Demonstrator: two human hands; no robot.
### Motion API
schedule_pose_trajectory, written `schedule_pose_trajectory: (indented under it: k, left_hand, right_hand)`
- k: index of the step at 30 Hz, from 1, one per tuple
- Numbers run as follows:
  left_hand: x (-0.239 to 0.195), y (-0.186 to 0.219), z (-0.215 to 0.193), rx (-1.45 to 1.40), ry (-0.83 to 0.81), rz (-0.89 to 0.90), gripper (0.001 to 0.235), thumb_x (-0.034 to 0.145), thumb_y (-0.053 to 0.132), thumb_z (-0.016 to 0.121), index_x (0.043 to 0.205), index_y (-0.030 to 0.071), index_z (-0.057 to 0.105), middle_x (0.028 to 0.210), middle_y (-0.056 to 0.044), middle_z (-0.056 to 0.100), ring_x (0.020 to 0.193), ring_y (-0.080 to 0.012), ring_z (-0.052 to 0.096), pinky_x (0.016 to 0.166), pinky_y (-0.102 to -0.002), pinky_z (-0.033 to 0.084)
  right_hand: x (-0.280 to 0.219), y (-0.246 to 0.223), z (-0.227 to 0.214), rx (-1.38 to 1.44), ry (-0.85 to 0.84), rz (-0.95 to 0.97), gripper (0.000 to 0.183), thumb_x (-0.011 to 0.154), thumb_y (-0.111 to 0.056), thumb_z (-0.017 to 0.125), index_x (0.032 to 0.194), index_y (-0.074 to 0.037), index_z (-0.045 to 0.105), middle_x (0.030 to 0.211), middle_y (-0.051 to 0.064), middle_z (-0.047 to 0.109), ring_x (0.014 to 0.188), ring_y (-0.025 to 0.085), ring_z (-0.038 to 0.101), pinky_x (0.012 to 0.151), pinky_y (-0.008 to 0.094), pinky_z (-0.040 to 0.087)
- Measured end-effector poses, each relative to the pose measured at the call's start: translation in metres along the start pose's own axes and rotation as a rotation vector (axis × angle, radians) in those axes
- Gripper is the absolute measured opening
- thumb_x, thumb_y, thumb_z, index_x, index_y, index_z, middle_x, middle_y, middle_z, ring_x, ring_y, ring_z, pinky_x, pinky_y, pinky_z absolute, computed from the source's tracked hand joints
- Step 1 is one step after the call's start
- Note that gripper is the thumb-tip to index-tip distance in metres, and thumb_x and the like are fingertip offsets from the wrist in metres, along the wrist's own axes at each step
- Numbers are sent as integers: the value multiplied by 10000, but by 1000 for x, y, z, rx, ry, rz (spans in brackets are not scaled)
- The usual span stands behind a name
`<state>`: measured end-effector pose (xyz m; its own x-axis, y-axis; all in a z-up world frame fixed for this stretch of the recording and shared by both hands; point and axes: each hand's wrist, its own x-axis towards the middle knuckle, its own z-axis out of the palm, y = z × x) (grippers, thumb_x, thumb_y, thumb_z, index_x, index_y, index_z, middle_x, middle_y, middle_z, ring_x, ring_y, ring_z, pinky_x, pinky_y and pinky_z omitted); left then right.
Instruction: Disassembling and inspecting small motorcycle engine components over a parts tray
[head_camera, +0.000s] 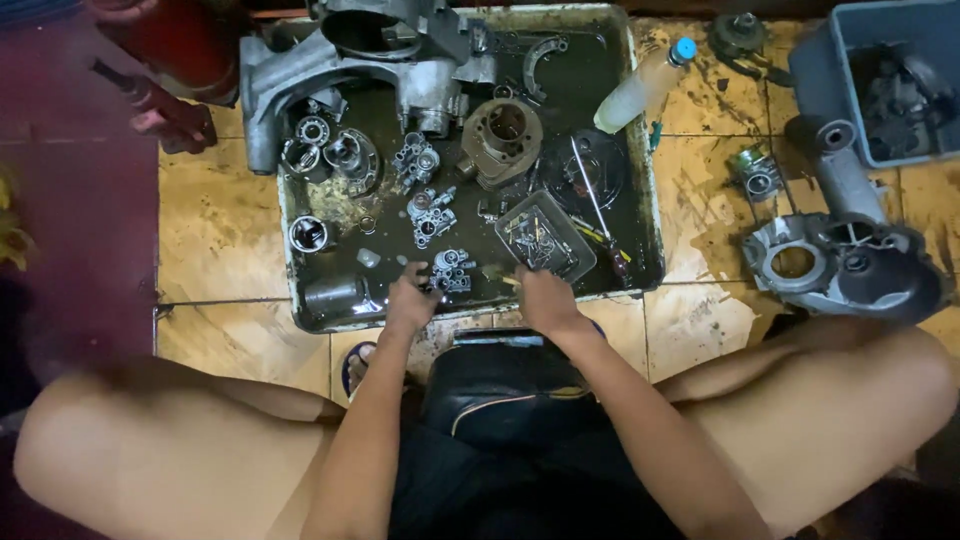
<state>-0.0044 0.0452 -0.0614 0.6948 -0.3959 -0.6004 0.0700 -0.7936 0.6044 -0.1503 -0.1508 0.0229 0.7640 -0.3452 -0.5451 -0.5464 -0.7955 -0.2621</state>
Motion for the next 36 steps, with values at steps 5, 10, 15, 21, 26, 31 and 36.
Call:
schedule_pose_trajectory:
  k: [5, 10, 15, 21, 26, 31, 36]
  left_hand:
    - [7, -11, 8, 8, 8, 12, 541, 785, 179, 800, 1303, 217, 647, 1199, -97, 754, 1214, -322, 668, 1048, -461, 553]
    - [-7, 3, -2, 27, -25, 28, 507, 825, 189, 770, 1311, 158, 627, 1217, -157, 734, 1224, -377, 654, 1080, -504, 529]
    - [-17, 21, -13, 214, -82, -11, 589, 908, 178, 686, 1473, 156, 521, 1362, -160, 657, 1300, -354, 609, 1124, -502, 498]
    - [-18, 23, -16, 266, -100, 3, 482, 1024, 445, 538, 1387, 129, 582, 1270, -204, 675, 1233, -418, 640, 1054, -548, 529]
    - [-13, 33, -12, 305, -97, -101, 385, 956, 315, 633, 1265, 90, 680, 1188, -158, 738, 1170, -365, 689, 971, -493, 585]
    - [-10, 22, -3, 227, -134, -68, 390, 1012, 352, 577, 1316, 115, 629, 1266, -185, 702, 1235, -405, 648, 1032, -530, 559]
    - [14, -3, 15, 244, -60, -118, 387, 997, 424, 575, 1313, 209, 637, 1203, -117, 738, 1223, -337, 664, 1031, -478, 566]
  right_hand:
    - [-5, -15, -9, -43, 1, -7, 130, 835, -48, 741, 922, 43, 774, 787, 225, 746, 749, 368, 761, 642, 448, 634]
    - [-19, -26, -21, 56, -6, 42, 109, 842, -18, 720, 921, 30, 778, 830, 232, 757, 822, 392, 765, 650, 448, 630]
    - [-44, -69, -80, 631, 215, -98, 214, 901, -61, 666, 1081, -6, 767, 1025, 293, 749, 1044, 533, 674, 869, 552, 557]
    - [12, -15, 9, 66, 118, -55, 270, 953, -204, 604, 1128, -96, 779, 885, 222, 762, 822, 404, 759, 700, 522, 625]
    - [-4, -36, -34, 256, 118, -139, 296, 1008, -186, 553, 1164, 5, 717, 731, 213, 716, 698, 414, 726, 574, 528, 584]
    - [5, -16, -9, 145, -42, -55, 367, 990, -207, 527, 1304, -122, 696, 877, 220, 759, 792, 402, 745, 649, 511, 630]
    - [3, -10, -21, 163, -25, 38, 324, 973, -228, 545, 1216, -170, 751, 905, 230, 757, 845, 423, 752, 692, 522, 621]
